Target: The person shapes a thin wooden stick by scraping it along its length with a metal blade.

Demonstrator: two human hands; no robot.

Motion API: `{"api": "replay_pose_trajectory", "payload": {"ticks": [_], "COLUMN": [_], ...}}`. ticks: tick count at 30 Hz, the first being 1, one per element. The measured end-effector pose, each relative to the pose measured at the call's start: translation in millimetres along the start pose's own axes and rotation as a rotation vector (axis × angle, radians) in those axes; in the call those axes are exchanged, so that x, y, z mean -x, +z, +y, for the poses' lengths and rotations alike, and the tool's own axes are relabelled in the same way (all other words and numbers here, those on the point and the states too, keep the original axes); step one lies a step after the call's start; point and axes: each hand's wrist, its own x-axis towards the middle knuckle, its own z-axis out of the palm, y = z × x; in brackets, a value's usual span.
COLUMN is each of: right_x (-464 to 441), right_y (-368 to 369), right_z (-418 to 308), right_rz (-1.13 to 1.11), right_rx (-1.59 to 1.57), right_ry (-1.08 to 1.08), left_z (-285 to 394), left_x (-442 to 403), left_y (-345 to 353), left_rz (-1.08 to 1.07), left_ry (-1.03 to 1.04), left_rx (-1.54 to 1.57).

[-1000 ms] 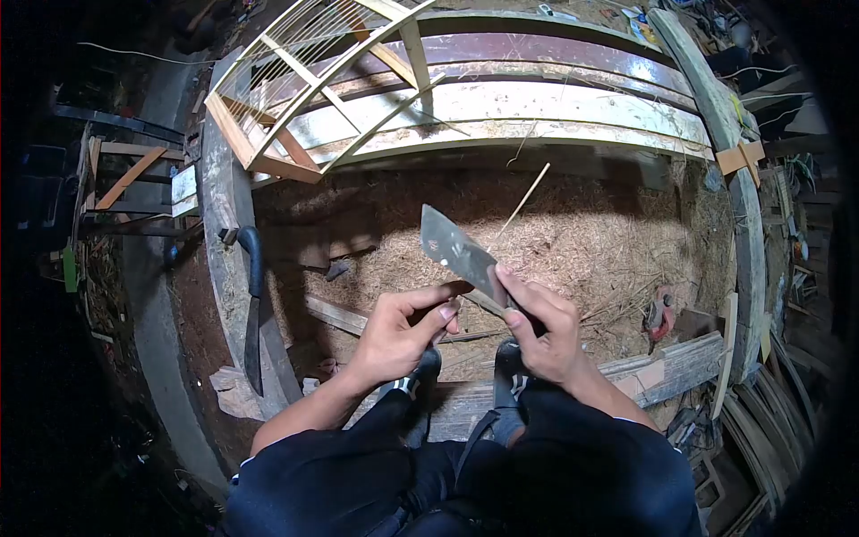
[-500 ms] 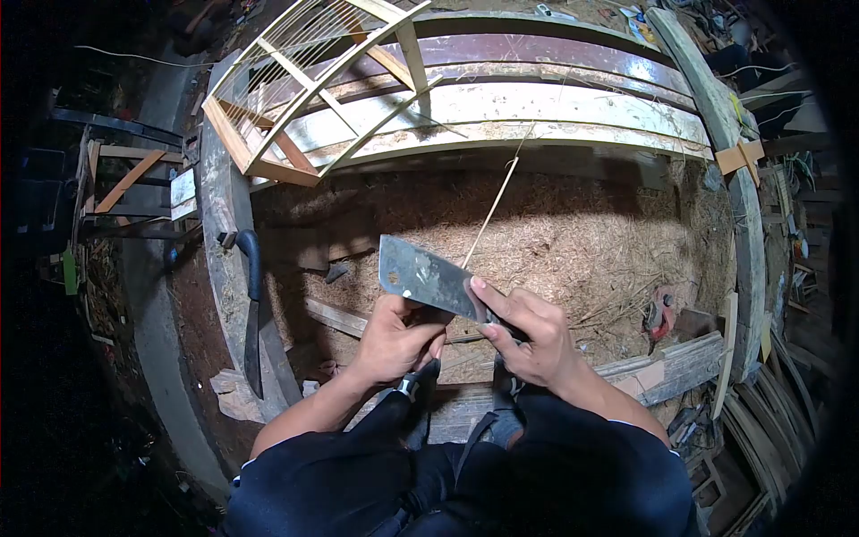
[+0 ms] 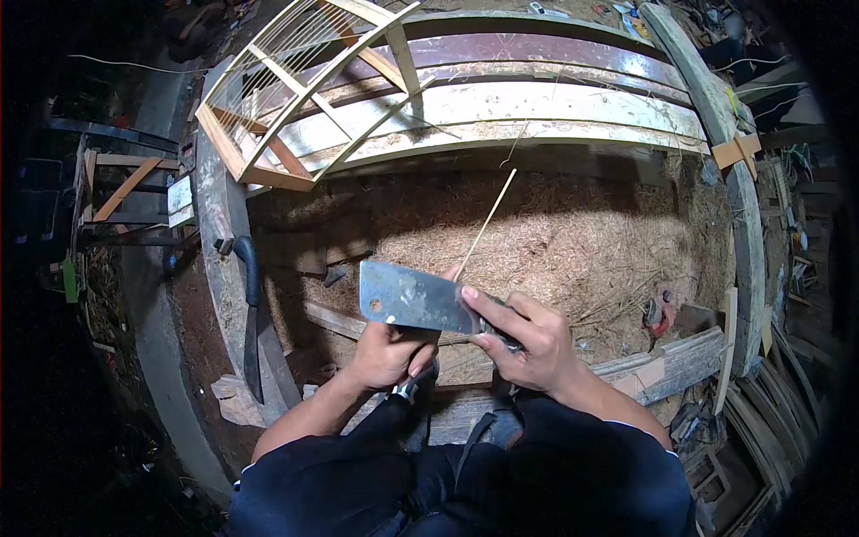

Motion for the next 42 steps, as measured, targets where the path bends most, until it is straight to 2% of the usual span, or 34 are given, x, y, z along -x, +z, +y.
{"api": "replay_pose_trajectory", "payload": {"ticks": [2, 4, 5, 7, 8, 10, 12, 13, 14, 17, 22, 26, 31, 34, 35, 37, 40, 42], "right_x": [-2.6, -6.8, -10.1, -23.9, -33.5, -41.3, -43.4, -45.5, -50.3, -62.3, -60.0, -56.1, -51.4, -44.7, -36.3, -24.8, -22.6, -19.4], "right_y": [-3.9, -14.4, -15.1, -7.7, -17.8, -40.7, -62.7, -60.1, -58.0, -61.2, -57.2, -40.4, -17.1, -17.7, -18.3, -16.2, -13.4, -8.3], "right_z": [2.0, 3.0, 7.1, 45.9, 57.4, 65.5, 55.5, 44.7, 35.4, 5.5, 5.3, -0.4, -2.1, 3.7, 12.1, 11.8, 0.1, -5.6], "right_rz": [0.048, -0.014, 0.029, 0.338, 0.377, 0.423, 0.314, 0.29, 0.275, 0.249, 0.233, 0.21, 0.156, 0.318, 0.266, 0.185, 0.108, 0.036], "right_rx": [0.015, 0.166, 0.207, 0.214, 0.099, -0.009, -0.772, -0.992, -1.066, -0.983, -0.916, -0.844, -0.757, -0.874, -0.862, -0.702, -0.201, -0.168], "right_ry": [-0.023, -0.029, -0.067, -0.07, 0.069, 0.208, 0.566, 0.44, 0.371, 0.518, 0.493, 0.593, 0.595, 0.389, 0.361, 0.292, -0.023, -0.038], "left_z": [3.6, 6.0, 6.8, 5.3, 4.3, 3.4, 2.3, 1.6, 1.0, -0.7, 3.5, 8.7, 7.0, 4.2, 3.7, 3.0, 7.0, -5.4], "left_x": [0.0, -0.3, -0.3, -0.1, 1.4, 3.5, 4.3, 4.2, 3.2, 0.8, 2.4, -4.3, -14.8, -12.4, -11.3, -9.8, -7.7, -11.7], "left_y": [-0.2, -2.8, -4.8, -5.3, -5.1, -5.2, -6.4, -7.1, -7.2, -4.7, -1.5, 7.9, 12.9, 5.5, 3.5, 0.3, 3.1, -0.3], "left_rz": [-0.009, -0.016, -0.066, -0.157, -0.159, -0.215, -0.252, -0.271, -0.288, -0.278, -0.295, -0.26, -0.184, -0.151, -0.147, -0.126, -0.073, -0.066], "left_ry": [0.003, 0.007, 0.035, 0.121, 0.12, 0.096, 0.103, 0.096, 0.093, 0.064, 0.043, 0.08, 0.071, 0.073, 0.074, 0.066, 0.057, 0.121], "left_rx": [-0.001, -0.003, 0.022, 0.0, 0.0, -0.094, -0.097, -0.073, -0.047, -0.081, -0.128, -0.179, -0.077, -0.057, -0.058, -0.048, -0.02, 0.009]}}
